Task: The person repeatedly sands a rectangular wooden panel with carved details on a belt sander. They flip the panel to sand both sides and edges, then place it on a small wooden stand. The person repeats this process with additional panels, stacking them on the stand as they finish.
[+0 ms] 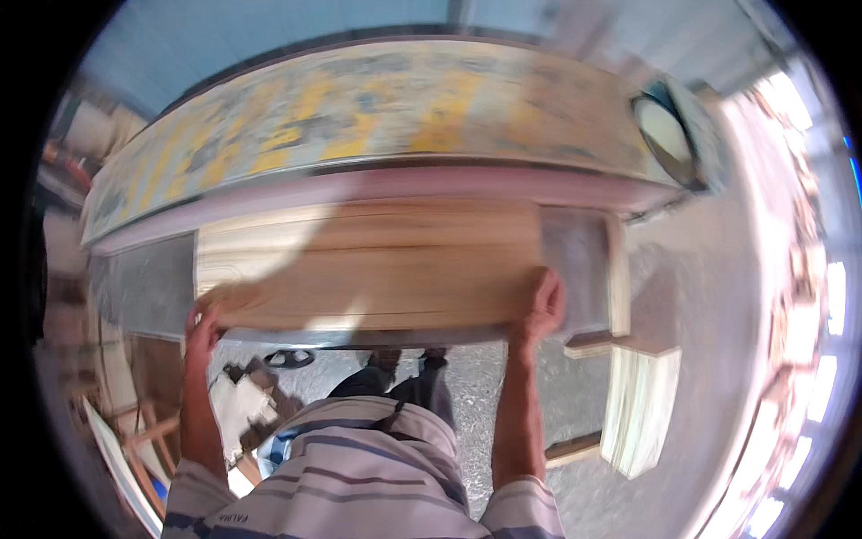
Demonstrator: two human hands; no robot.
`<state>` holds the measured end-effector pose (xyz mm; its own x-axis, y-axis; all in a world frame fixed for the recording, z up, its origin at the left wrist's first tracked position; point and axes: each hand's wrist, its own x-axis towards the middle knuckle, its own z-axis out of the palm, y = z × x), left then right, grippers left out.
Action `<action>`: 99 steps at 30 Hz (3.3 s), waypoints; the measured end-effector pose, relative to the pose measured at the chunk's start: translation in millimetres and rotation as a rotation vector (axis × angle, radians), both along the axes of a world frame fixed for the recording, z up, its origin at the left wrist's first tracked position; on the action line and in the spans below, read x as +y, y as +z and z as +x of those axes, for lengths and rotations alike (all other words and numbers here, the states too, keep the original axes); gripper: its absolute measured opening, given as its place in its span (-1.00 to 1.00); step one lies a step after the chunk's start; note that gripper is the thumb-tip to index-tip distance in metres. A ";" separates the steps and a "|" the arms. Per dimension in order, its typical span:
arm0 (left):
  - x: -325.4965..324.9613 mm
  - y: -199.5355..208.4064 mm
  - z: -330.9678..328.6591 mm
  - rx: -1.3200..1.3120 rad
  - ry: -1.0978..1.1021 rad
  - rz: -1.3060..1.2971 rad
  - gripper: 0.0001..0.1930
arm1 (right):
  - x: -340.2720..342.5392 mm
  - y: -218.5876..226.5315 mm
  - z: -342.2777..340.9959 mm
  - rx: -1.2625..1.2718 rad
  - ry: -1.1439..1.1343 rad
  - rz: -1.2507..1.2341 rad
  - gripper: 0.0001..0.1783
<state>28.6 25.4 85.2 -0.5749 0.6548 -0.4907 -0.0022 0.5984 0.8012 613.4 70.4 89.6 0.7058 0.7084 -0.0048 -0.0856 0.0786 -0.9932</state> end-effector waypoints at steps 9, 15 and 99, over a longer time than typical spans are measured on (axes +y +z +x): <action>-90.5 26.2 -65.7 0.075 0.059 -0.344 -0.48 | -58.0 5.7 -44.5 -0.209 0.162 -0.302 -0.67; -86.3 -12.8 -130.9 -0.047 -0.062 -0.228 -0.49 | -36.7 4.9 -21.5 -0.641 0.312 -0.518 -0.50; 5.0 89.3 -13.1 0.002 0.219 0.637 -0.50 | -61.6 149.4 -38.3 -1.470 0.356 -0.039 -0.41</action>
